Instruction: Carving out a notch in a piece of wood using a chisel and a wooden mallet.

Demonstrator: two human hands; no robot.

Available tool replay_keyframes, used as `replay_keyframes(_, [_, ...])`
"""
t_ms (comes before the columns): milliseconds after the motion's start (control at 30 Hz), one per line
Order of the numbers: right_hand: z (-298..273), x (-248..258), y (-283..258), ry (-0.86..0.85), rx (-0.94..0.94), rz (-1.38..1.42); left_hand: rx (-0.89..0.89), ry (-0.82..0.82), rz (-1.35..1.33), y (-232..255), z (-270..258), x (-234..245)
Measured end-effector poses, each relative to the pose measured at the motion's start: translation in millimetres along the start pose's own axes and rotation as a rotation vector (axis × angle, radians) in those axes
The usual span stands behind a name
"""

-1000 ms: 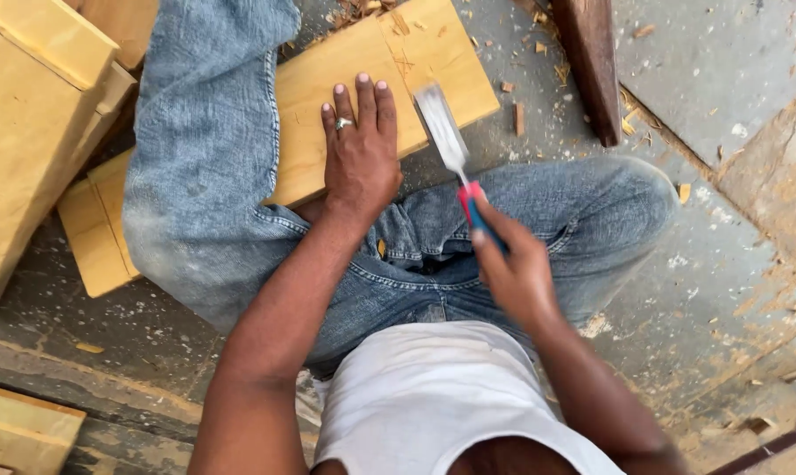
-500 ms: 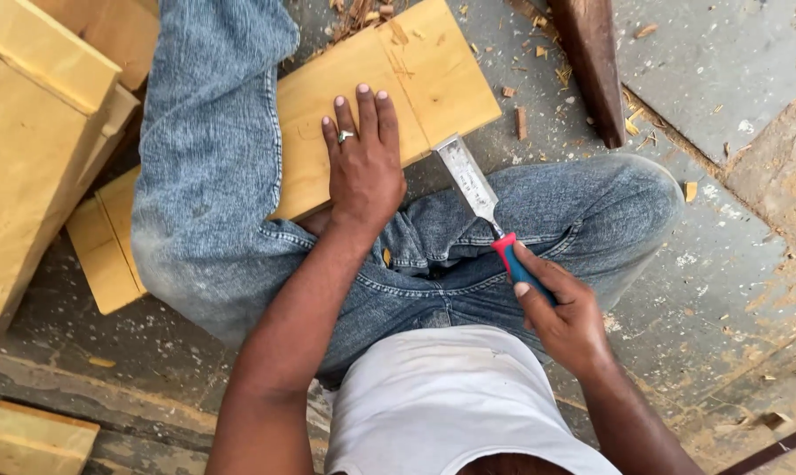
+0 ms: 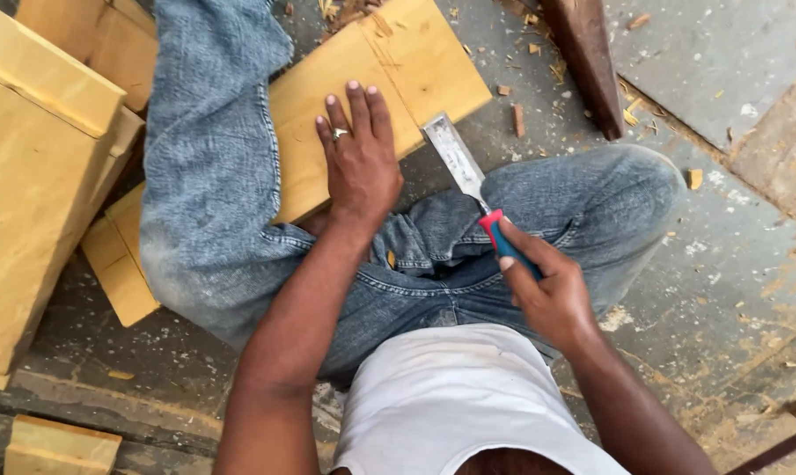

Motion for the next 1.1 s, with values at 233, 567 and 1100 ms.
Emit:
replay_keyframes(233, [12, -1, 6, -0.01, 0.08, -0.051, -0.003, -0.039, 0.01, 2, -5, 6])
replay_keyframes(567, [24, -6, -4, -0.018, 0.043, 0.055, -0.001, 0.001, 0.003, 4, -7, 5])
replay_keyframes(1100, [25, -1, -2, -0.015, 0.043, 0.036, -0.003, 0.035, -0.01, 2, -2, 11])
Point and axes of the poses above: each hand's wrist, its own z-axis towards the middle knuckle, its own x-axis out of the back of the hand, y = z × x, the point moved 1 cm from there along z, towards the middle knuckle, and after that the axes turned 9 degrees about -y, right-handed, at the moved point
